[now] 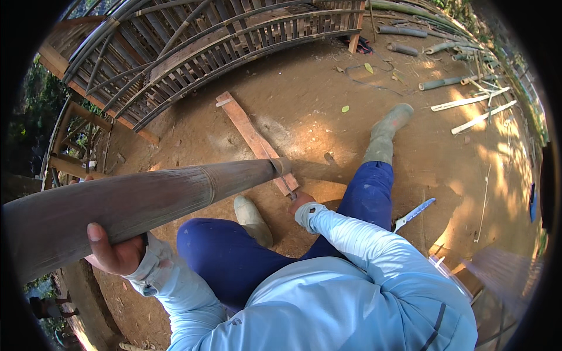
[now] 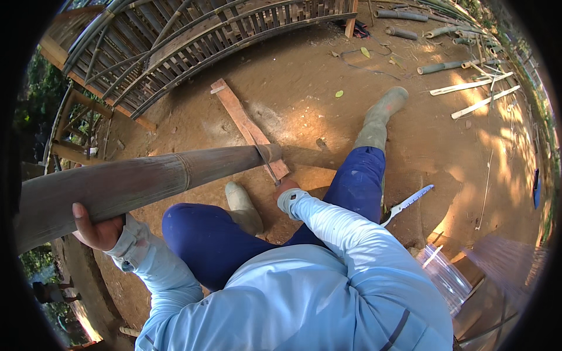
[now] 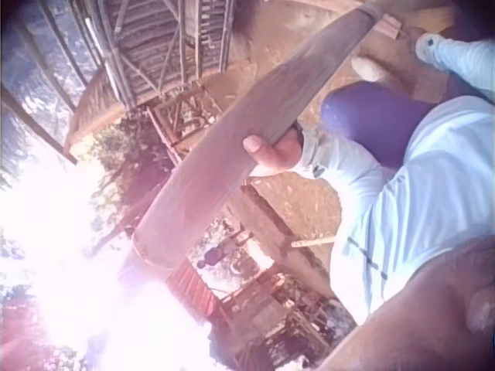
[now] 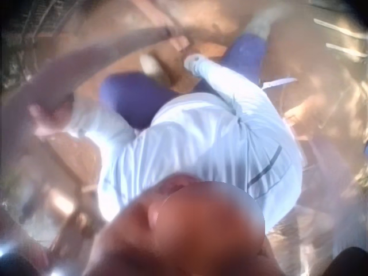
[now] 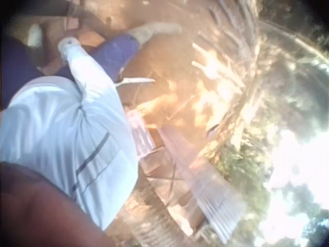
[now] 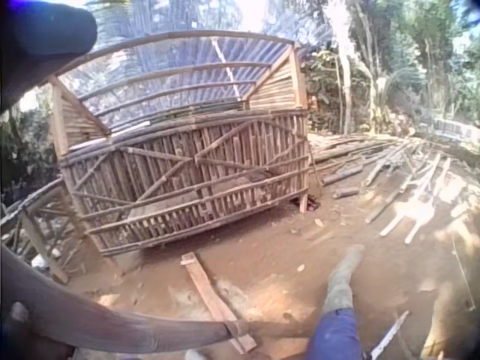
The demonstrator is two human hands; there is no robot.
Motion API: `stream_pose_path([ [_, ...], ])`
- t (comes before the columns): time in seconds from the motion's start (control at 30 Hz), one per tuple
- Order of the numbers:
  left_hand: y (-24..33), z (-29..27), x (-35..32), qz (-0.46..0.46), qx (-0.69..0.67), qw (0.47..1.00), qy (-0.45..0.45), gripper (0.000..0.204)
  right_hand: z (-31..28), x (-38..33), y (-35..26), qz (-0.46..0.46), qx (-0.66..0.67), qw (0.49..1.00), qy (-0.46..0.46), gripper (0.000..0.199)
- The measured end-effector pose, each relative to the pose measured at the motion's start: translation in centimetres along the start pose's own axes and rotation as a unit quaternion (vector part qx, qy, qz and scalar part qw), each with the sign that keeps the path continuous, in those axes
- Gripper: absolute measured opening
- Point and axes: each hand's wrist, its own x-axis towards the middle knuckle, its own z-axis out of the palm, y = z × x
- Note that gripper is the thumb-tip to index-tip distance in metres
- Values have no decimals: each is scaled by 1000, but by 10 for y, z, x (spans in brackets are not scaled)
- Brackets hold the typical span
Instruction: The person uses a hand saw to cut a long bamboo pole resting on a wooden support. After sawing through the pole, the person picks up the cut section and uses a knife to scrape and smooth the cut end. The person continues to refine the bamboo piece by scraping its surface with the knife.
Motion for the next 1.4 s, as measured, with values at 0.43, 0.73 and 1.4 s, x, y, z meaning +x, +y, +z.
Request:
stream_pose_path([
  [0.43,-34,-38,32,-66,-41,994,-80,93,-2,42,1,-100,108,988,-55,56],
  [0.73,-5,-63,15,-56,26,980,-187,100,-7,66,29,-84,87,992,-32,47],
  [1.4,-5,-41,17,6,59,979,-193,100,11,162,40,-97,76,992,-22,30],
])
